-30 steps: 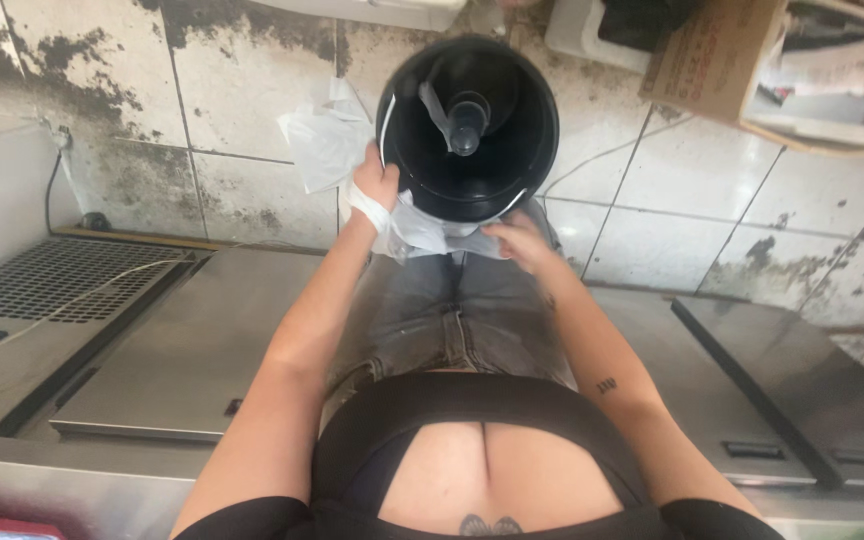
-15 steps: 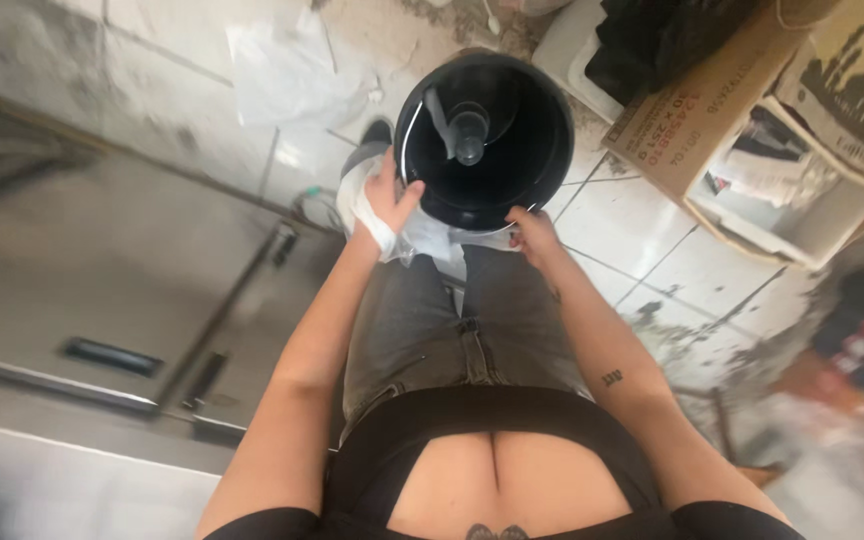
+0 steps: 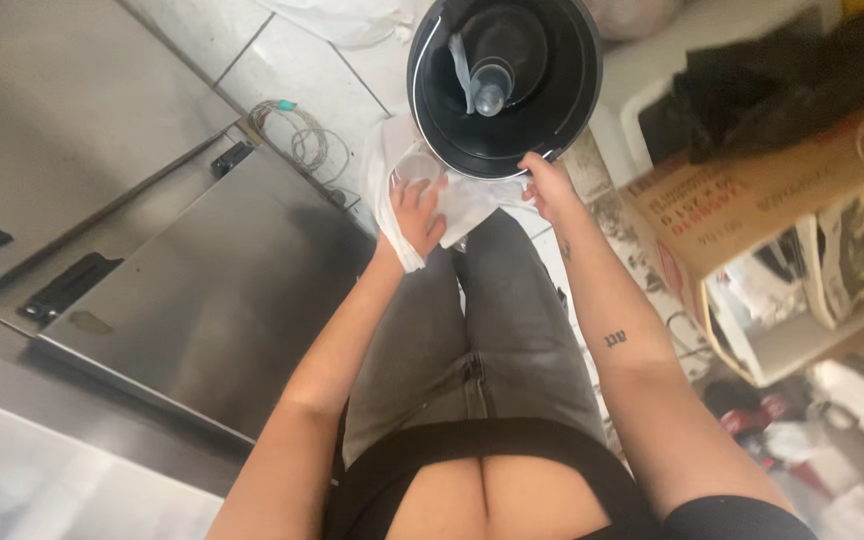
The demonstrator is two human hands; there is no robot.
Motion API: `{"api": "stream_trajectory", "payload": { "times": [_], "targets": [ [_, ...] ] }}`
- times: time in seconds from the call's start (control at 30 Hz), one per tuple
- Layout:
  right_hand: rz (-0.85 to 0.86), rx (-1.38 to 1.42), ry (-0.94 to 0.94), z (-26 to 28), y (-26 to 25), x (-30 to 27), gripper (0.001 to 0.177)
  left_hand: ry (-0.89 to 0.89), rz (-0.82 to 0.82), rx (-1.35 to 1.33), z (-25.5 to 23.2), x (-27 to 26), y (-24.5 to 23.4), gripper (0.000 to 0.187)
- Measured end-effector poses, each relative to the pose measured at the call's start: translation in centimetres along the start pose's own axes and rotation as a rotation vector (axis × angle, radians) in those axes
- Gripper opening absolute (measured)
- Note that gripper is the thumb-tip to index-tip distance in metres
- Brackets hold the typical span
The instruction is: The person opens a white plastic bag, places it into a black bucket, and adjusts the bag to line the bucket. The person then lifts the bucket and continues to arrange the bag inside.
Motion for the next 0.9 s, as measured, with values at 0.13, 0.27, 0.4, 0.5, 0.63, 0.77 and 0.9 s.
{"api": "stream_trajectory", "payload": {
  "times": [0.13,0.27,0.4,0.5,0.63,0.77,0.9],
  "targets": [
    [-0.052,-0.151,0.068,1.6,3.0,4.6,0.031,-0.062,0.041,0.070,3.8,0.2,3.5,0.060],
    [0.045,-0.126,0.020,2.7,5.9,9.8,0.034,-0.157,0.081,0.047,8.5,1.0,7.5,0.047],
    [0.099,-0.096,0.012,4.2,7.9,14.7,0.033,-0.159,-0.017,0.007,11.2,1.9,9.7,0.040],
    [0.103,-0.107,0.020,4.6,9.0,18.3,0.034,-0.152,-0.051,0.004,12.7,2.4,11.3,0.039],
    [0.093,-0.090,0.008,4.7,9.0,22.1,0.038,-0.151,-0.087,-0.008,14.0,3.1,13.1,0.038],
    [0.108,-0.086,0.038,4.6,8.2,24.1,0.042,-0.135,-0.045,-0.033,15.1,4.5,14.5,0.038],
    [0.049,-0.168,0.021,5.1,6.5,25.0,0.045,-0.085,-0.006,-0.029,15.2,6.0,15.5,0.039]
  ]
}}
Point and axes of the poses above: each hand's wrist, its own x-axis towards the middle knuckle, its own y-axis out of the palm, z = x × y, the point moved 6 cm from there along x, towards the middle knuckle, and after that the axes turned 11 degrees about y, right-handed, at the moved point
